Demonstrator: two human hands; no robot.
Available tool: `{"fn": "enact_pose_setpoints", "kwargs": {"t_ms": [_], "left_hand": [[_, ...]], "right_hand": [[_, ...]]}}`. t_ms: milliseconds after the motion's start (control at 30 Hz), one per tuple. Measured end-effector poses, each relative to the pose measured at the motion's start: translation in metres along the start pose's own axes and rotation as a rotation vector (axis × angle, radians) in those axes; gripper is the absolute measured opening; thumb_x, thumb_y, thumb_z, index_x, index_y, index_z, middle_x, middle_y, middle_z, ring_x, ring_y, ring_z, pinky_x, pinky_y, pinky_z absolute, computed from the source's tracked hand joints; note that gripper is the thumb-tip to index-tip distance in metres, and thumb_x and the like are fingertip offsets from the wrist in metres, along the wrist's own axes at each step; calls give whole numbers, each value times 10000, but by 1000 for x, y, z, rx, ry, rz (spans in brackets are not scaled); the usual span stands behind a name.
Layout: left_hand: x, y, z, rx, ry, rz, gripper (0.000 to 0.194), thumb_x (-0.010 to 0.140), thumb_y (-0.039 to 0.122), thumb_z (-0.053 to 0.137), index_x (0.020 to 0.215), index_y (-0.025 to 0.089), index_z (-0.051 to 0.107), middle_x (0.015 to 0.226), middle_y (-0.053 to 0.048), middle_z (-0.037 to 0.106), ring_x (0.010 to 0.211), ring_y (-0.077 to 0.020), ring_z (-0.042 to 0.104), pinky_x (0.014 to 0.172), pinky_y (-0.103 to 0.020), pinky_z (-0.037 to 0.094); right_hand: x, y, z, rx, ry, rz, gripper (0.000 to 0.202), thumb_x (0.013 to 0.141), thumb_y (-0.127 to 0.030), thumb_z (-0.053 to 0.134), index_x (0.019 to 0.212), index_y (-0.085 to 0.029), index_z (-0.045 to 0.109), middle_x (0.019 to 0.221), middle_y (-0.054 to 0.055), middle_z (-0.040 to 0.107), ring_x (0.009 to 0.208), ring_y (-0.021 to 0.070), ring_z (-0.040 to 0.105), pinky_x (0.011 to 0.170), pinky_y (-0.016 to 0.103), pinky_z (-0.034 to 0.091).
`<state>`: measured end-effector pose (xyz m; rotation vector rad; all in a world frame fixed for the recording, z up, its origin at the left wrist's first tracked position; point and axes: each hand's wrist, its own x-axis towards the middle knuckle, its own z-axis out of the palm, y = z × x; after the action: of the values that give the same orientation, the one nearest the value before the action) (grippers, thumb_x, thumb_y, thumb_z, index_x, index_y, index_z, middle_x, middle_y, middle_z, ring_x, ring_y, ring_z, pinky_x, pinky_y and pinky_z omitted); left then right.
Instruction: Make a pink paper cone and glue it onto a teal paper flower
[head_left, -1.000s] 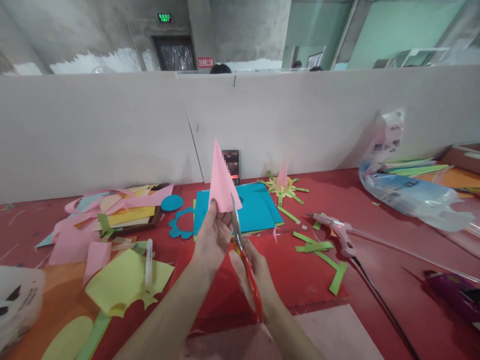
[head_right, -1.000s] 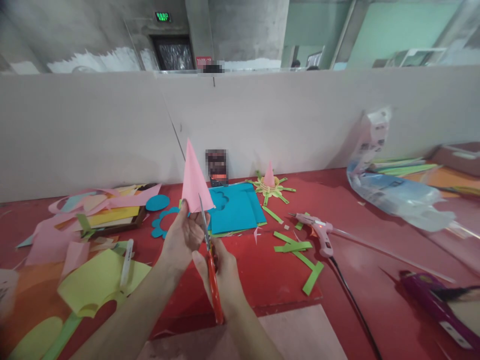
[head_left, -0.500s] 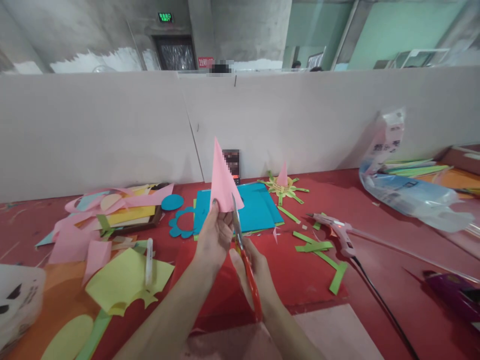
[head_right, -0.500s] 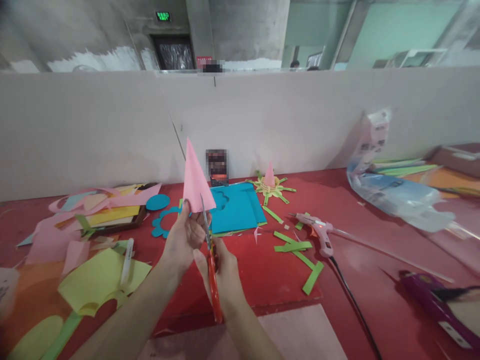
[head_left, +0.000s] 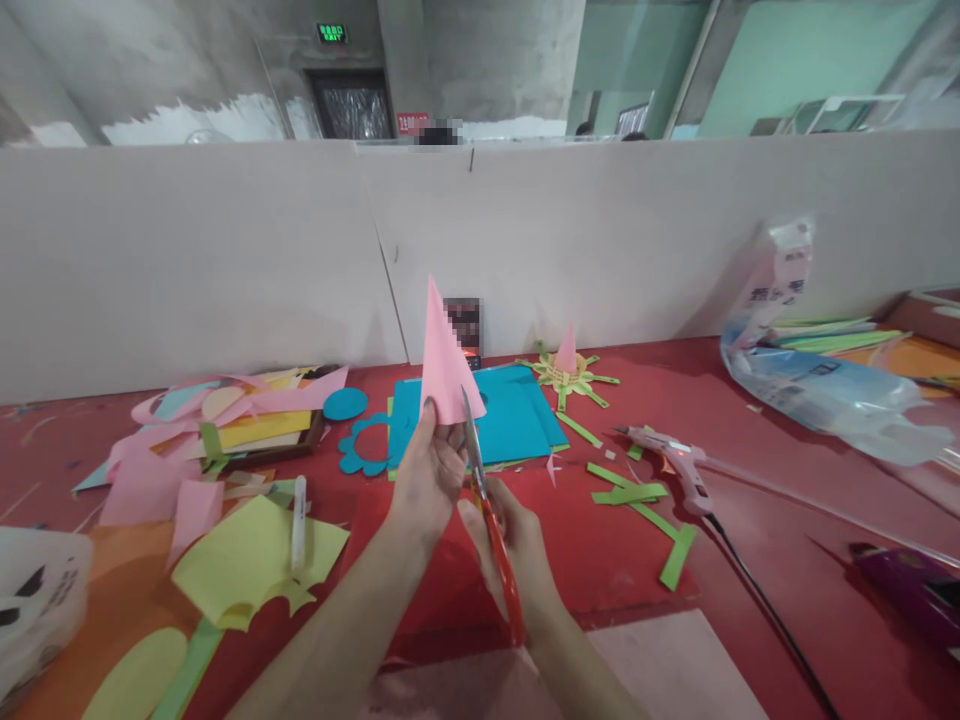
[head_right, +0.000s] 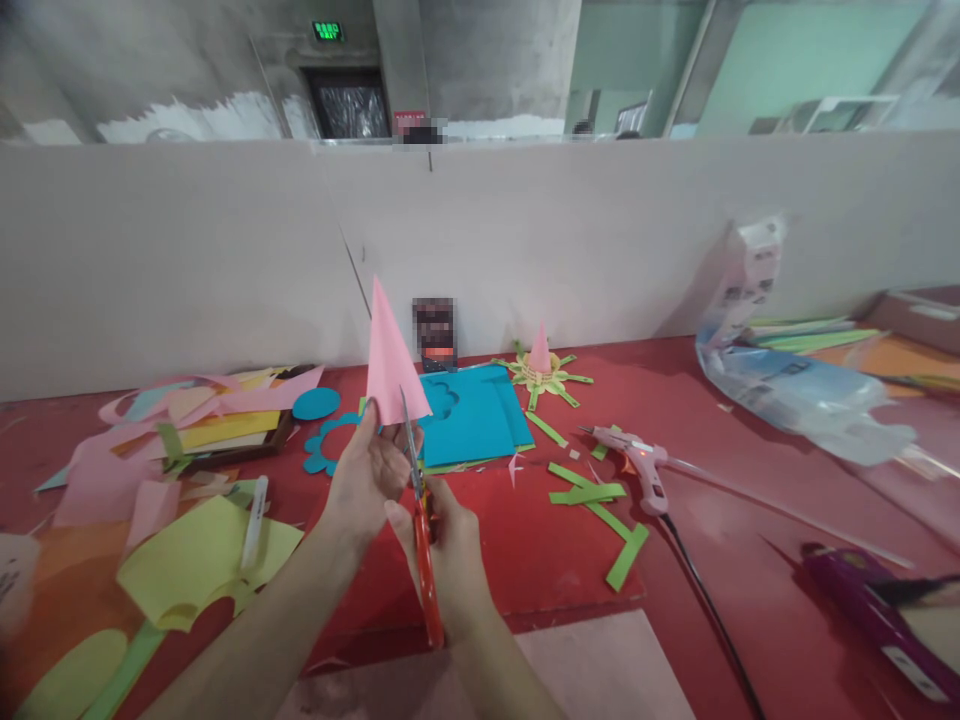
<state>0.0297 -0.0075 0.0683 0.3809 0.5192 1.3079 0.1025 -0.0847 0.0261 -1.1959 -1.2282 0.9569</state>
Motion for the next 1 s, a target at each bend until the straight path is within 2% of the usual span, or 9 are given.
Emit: {"fn": "enact_pose_setpoints", "kwargs": {"t_ms": [133,267,367,633,800,1000], "left_hand": [[-1,1,-1,6,-14,24,243,796,400,528,911,216,638,861,-13,682,818,-124,628,765,-234,465],[-1,1,-1,60,-57,70,382,783,503,479,949,198,640,950,-55,675,910,-164,615,801,-265,460],[-1,1,0,105,-73,104,405,783,525,458,956,205,634,996,-55,667,955,-175,600,802,-271,458],[-1,-8,-1,166,-11,109,293,732,439,588,908,208,619,970,-34,664,945,-154,594,791,-244,457],[-4,-17,-5,230,59,92,310,681,414,657,886,187,606,915,-37,666,921,-173,611,799,-254,459],[-2,-9,-1,148,46,70,269,706,398,642,892,205,611,818,-8,671,909,-153,622,852,-264,452]], "right_hand": [[0,0,-2,-27,5,-1,347,781,-377,551,1058,-169,570,595,-45,438,518,77,353,488,169,335],[1,2,-2,-32,4,9,344,776,-383,560,1041,-163,568,598,-47,428,546,87,374,527,178,358],[1,2,-1,-21,32,10,336,785,-389,551,1038,-169,572,605,-46,432,563,91,391,548,180,366],[1,8,0,-20,36,12,384,769,-421,565,1066,-178,571,658,-19,542,584,105,472,598,194,419],[3,13,0,-14,43,6,377,761,-407,569,1049,-164,578,808,51,621,685,145,547,641,219,454],[3,16,1,-61,-3,-21,412,745,-356,589,1116,-190,526,811,27,609,693,136,552,646,212,460]]}}
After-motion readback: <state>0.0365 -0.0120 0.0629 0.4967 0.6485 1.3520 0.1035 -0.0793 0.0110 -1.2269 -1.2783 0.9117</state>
